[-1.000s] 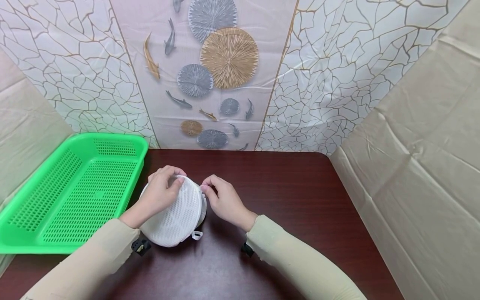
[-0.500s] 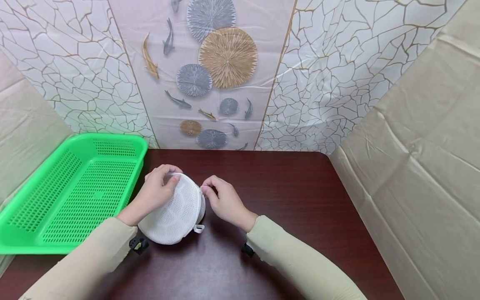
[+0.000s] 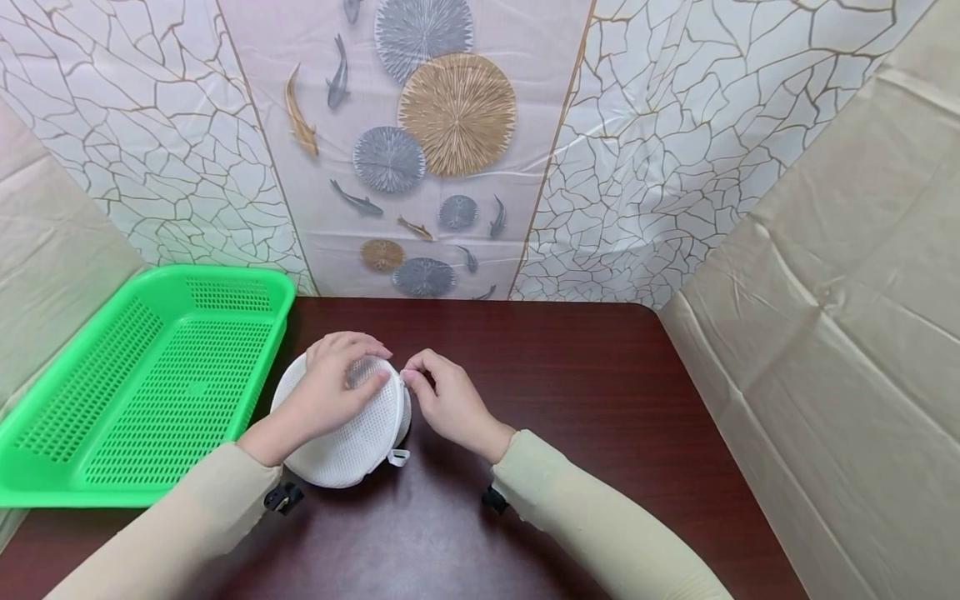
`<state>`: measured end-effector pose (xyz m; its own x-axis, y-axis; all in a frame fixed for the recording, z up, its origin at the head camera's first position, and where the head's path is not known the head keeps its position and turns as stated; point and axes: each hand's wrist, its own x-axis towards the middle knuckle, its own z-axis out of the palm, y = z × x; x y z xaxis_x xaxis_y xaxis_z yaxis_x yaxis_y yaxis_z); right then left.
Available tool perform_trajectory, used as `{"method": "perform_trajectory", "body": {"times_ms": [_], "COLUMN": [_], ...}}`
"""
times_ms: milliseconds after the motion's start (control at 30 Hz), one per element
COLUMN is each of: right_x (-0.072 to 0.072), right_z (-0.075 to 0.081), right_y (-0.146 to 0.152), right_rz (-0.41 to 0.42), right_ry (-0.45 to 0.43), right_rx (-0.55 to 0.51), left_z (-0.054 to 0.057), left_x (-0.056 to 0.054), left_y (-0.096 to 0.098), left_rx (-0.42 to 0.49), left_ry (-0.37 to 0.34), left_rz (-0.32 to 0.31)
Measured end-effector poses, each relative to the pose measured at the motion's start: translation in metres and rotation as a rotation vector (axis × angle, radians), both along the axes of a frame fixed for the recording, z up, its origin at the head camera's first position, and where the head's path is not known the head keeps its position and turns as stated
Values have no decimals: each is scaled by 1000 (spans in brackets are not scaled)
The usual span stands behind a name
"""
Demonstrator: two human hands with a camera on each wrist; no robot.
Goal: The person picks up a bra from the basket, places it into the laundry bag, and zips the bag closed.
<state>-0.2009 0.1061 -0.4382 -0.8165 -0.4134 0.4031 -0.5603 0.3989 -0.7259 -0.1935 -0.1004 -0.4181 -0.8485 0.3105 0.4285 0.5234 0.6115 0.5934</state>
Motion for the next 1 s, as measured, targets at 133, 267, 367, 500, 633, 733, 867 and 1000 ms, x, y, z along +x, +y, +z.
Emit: {"method": "perform_trajectory", "body": {"times_ms": [133, 267, 367, 500, 633, 733, 867, 1000], "right_x": [0, 0, -1, 0, 0, 0, 0, 0], "right_z": [2, 1, 1, 0, 0, 1, 1, 0], "right_y": [0, -1, -1, -2, -2, -2, -2, -2], "right_rz": [-10, -13, -11, 2, 10, 12, 20, 20], "right_ry": [16, 22, 23, 17, 12, 15, 5, -9], "right_rx": [12, 21, 20, 11, 1, -3, -7, -9], "left_z": [0, -1, -1, -2, -4, -5, -6, -5], "left_x": [2, 1, 1, 1, 0, -1, -1, -1], "left_y": [2, 2, 3, 2, 2, 1, 1, 1], "left_rx": [-46, -88, -103, -96, -83, -71, -53, -43], "left_ry": [-1, -1, -1, 17, 41, 53, 64, 60], "left_rz": [-2, -3, -6, 3, 10, 12, 19, 25]}}
